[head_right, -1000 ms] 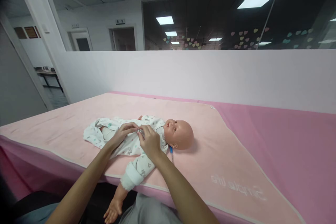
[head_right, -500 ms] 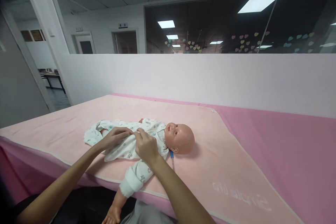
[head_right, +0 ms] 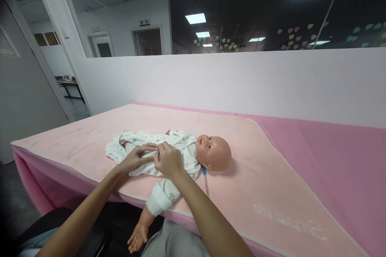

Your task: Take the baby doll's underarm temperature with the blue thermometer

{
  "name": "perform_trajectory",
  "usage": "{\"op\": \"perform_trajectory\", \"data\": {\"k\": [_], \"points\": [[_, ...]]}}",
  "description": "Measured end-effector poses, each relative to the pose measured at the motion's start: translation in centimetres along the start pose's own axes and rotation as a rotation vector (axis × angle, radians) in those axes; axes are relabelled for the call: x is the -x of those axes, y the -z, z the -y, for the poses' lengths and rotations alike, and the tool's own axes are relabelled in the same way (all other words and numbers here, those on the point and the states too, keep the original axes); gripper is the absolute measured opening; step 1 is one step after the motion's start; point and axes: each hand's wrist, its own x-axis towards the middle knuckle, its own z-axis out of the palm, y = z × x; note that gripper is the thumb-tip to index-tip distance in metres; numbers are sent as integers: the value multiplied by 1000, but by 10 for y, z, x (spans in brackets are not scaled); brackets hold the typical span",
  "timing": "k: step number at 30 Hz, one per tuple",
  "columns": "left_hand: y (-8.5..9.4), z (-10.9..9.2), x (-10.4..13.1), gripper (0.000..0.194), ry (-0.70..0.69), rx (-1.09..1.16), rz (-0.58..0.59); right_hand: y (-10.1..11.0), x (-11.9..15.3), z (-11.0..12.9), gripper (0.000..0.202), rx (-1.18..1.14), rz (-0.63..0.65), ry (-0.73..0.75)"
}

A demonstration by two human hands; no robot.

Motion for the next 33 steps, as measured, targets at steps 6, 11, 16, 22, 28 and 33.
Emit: {"op": "perform_trajectory", "data": {"k": [6,11,16,22,28,33], "points": [[-3,3,-3,28,21,-18,-52,-5,-1,-2,17,30,24,-17],[-4,3,-4,25,51,24,-70,-1,0,-2,17,16,54,-3],[-3,2,-3,26,59,50,-35,0,-1,-2,18,52,92,-4],[-3,5,-2,29,35,59,-24,-1,-1,-1,19,90,111,9],[-3,7,-1,28,-1,27,-28,0,0,0,17,77,88,4],[-4,3,-1,26,-9,-159,-15,0,-1,0,14,50,87,-13]]}}
